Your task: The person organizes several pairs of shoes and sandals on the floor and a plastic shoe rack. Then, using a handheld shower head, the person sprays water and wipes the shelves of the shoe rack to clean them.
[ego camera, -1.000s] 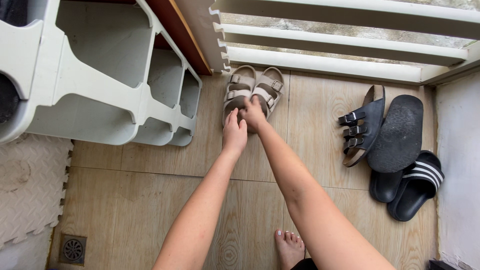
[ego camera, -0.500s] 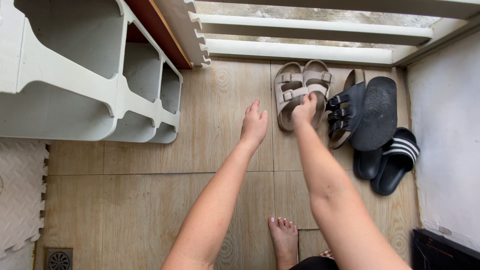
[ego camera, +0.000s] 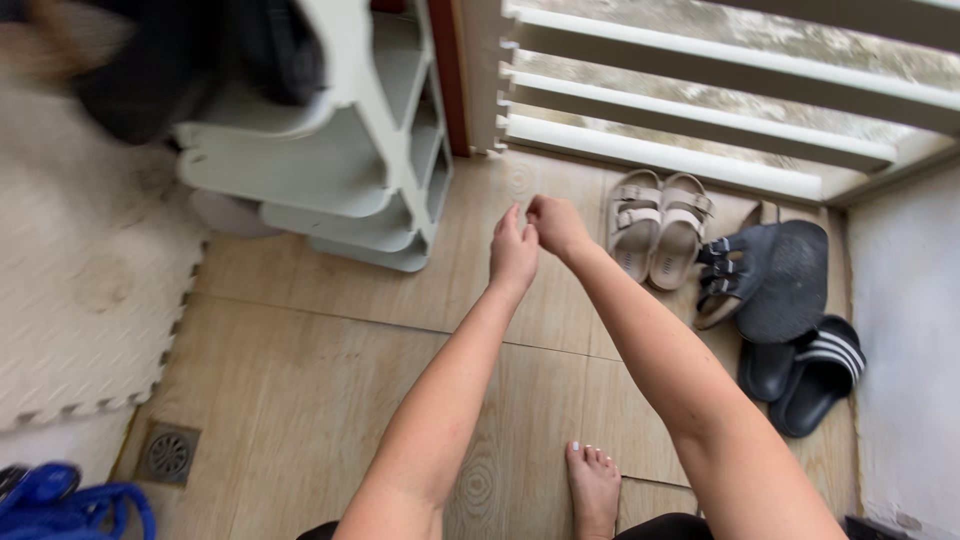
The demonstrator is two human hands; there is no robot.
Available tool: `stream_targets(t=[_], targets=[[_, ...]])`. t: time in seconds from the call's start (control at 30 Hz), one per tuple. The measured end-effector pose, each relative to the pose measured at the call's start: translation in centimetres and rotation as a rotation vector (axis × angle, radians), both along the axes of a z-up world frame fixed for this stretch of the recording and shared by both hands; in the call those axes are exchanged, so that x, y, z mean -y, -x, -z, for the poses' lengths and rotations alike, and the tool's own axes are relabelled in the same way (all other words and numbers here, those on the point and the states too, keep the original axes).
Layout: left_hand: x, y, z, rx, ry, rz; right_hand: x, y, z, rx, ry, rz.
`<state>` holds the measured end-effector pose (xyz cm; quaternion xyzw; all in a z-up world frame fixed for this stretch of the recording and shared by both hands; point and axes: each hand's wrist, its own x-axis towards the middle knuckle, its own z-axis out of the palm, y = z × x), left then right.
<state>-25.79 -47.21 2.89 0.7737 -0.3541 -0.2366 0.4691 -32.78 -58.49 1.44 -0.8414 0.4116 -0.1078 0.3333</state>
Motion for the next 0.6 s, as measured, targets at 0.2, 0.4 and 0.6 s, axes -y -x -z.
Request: stream_targets(t=[0.2,0.4,0.6], targets=[[-10.2,-8.9,-10.1,-0.107,0.233,-0.336,-12.8,-9.1,-19.0,0.110,-0.239,-0.192],[-15.3,-15.6,-22.3,-0.170,0.599,-0.487,-20.0,-13.9,-30.7,0.472,0.410,-0.382],[-16.6,-17.7,-33.2,0.766,0.739,-0.396,-20.1,-14.7,-39.4,0.631,0.765,-0.066]])
